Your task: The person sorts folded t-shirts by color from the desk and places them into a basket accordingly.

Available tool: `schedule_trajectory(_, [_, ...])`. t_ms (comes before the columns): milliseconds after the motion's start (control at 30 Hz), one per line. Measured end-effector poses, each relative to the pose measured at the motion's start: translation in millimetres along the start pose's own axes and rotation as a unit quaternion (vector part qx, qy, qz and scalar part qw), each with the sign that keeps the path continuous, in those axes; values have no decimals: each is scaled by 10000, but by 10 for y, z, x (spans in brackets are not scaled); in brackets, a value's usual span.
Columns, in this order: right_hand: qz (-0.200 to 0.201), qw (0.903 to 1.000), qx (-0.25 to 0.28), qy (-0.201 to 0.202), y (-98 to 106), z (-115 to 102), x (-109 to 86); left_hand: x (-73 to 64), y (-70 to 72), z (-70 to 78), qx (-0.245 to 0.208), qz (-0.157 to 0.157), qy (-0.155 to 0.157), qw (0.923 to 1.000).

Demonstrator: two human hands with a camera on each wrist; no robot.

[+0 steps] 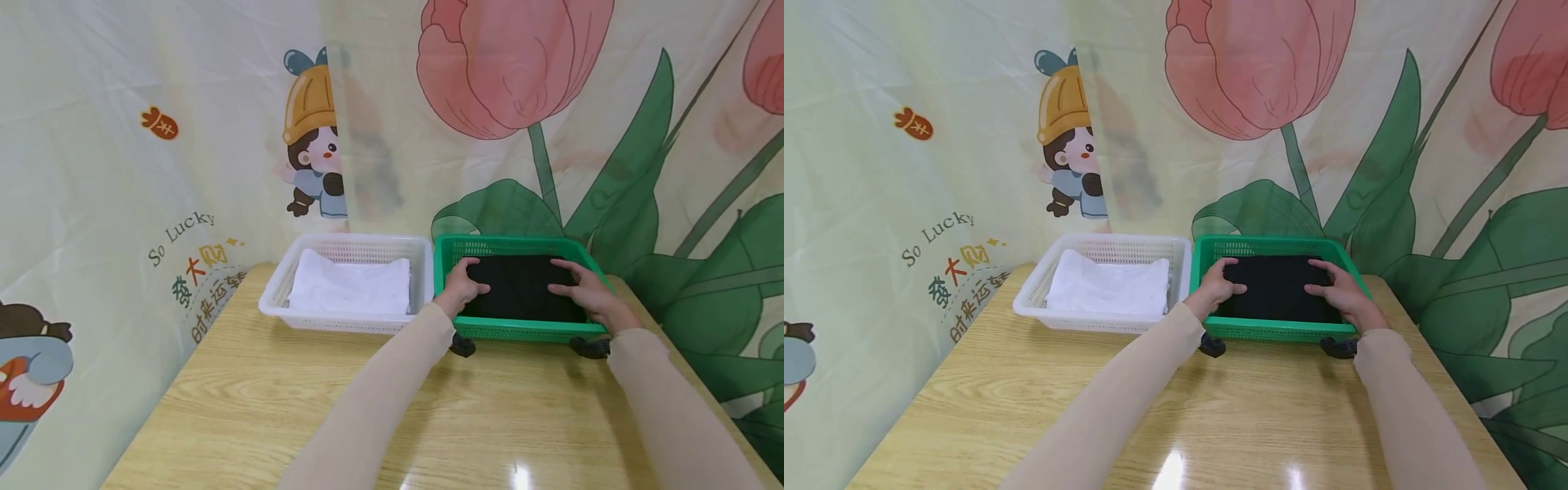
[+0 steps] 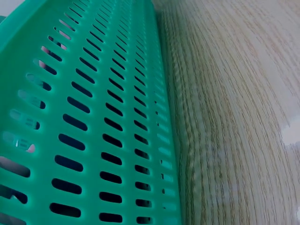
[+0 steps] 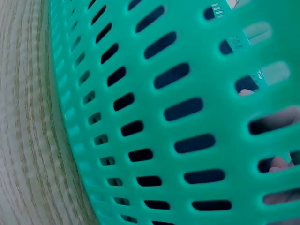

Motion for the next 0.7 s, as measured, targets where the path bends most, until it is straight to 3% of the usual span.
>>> schedule_trajectory(67, [-17,10000,-53,-49,-10,6,-2,-20,9,-1,2,14,20,10000])
schedule_trajectory(333, [-144,9996,-158,-166,-56,26,3,127,-21,-112,111,-128,313,9994])
schedule_trajectory(700, [-243,9986,-428,-211,-90,-4,3,119,8,-57,327,0,123,9994])
Point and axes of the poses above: each hand's wrist, its own x-axis towards the middle knuckle, its own y-axis out of the back of the hand, z = x × y, the point moved 9 cm from there along x, towards the middle knuckle, and after that the axes turned 5 degrees about x, right-handed, at the moved point
